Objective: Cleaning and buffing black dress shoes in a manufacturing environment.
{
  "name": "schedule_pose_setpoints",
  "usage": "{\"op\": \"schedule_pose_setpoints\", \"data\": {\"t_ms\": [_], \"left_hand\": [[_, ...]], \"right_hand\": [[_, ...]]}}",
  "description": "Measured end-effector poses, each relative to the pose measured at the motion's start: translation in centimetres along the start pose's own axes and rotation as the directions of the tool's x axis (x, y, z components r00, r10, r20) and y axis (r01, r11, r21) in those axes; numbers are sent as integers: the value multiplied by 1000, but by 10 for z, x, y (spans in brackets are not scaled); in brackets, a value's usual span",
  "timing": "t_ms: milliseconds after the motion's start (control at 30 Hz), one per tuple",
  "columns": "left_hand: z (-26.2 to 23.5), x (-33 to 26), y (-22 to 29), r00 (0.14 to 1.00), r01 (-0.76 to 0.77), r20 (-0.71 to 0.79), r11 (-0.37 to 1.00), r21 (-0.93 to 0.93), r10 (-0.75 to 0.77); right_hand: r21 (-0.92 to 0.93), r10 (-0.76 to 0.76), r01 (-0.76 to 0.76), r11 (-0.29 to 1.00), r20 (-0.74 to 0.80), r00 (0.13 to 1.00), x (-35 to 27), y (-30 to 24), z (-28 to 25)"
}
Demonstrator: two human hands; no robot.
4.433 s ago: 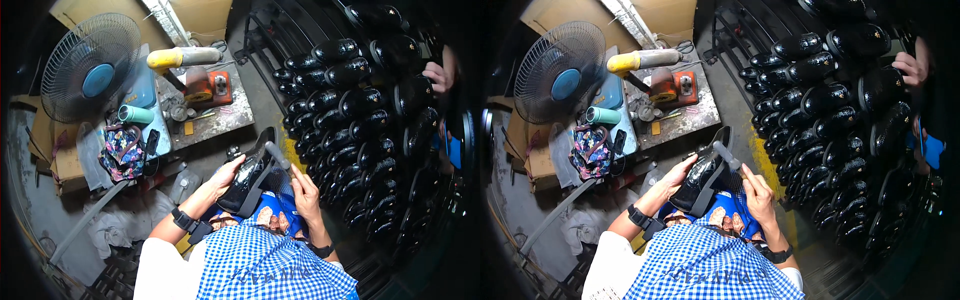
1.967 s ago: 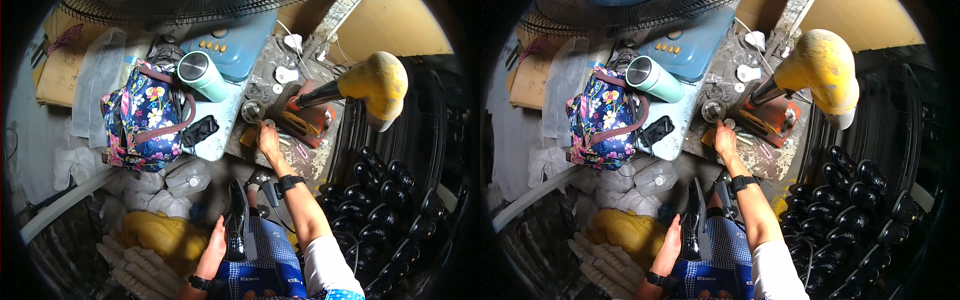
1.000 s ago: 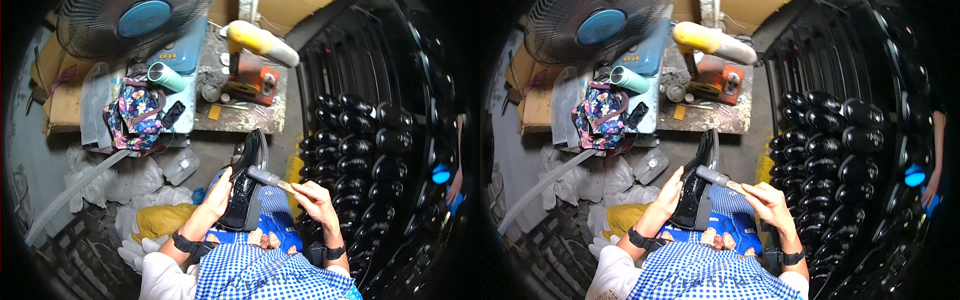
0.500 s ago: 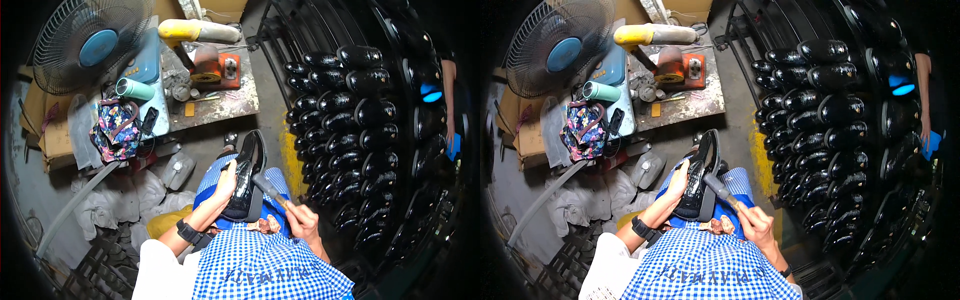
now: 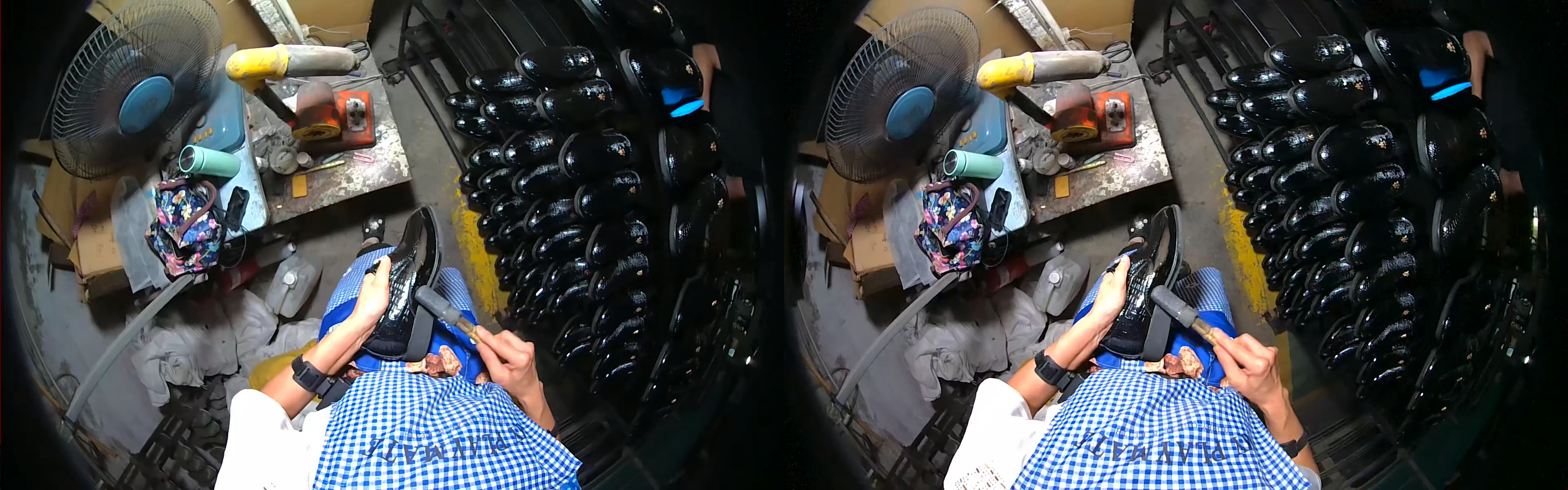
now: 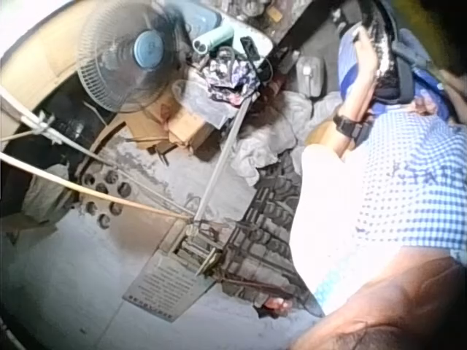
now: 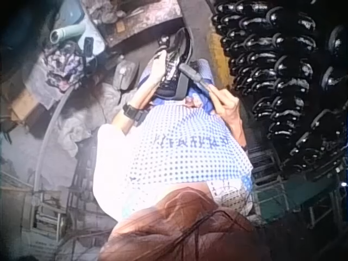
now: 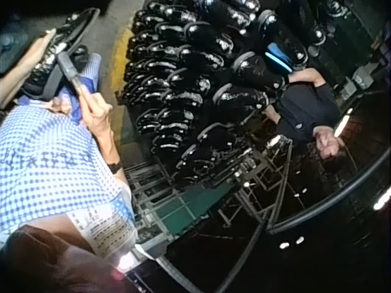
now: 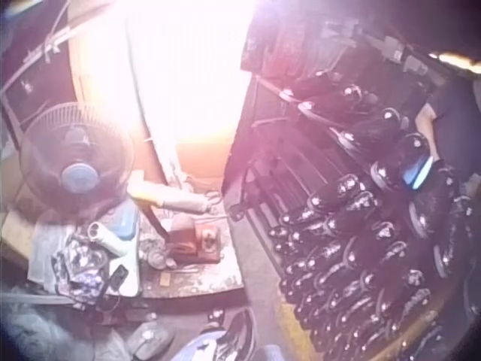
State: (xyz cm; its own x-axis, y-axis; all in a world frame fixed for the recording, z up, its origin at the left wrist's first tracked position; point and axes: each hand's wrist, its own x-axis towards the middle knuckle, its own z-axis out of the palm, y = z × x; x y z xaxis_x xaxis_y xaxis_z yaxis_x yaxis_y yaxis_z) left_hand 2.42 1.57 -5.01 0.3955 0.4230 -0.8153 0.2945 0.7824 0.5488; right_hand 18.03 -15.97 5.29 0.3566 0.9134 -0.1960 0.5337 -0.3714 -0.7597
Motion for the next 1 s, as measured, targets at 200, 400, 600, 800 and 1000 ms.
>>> {"op": "schedule_pose_setpoints", "data": {"t_ms": [200, 400, 600, 800, 1000], "left_hand": [[7, -2, 2, 997, 31, 66, 1000, -5, -30], [18, -5, 4, 988, 49, 151, 996, -74, -37], [31, -16, 11, 980, -49, 190, 998, -50, 57], [26, -11, 0, 972, -76, 209, 989, -129, 102], [30, -14, 3, 975, -7, 217, 984, -177, 46]], "right_hand": [[-85, -51, 45, 995, -75, 996, 15, 15, -16], [-108, -100, 87, 990, -117, 988, 26, 21, -21], [-107, -139, 121, 987, -176, 975, 23, 26, -20], [-104, -137, 126, 987, -113, 984, 5, 20, -20], [-63, -174, 165, 984, -160, 972, -3, 26, -13]]}}
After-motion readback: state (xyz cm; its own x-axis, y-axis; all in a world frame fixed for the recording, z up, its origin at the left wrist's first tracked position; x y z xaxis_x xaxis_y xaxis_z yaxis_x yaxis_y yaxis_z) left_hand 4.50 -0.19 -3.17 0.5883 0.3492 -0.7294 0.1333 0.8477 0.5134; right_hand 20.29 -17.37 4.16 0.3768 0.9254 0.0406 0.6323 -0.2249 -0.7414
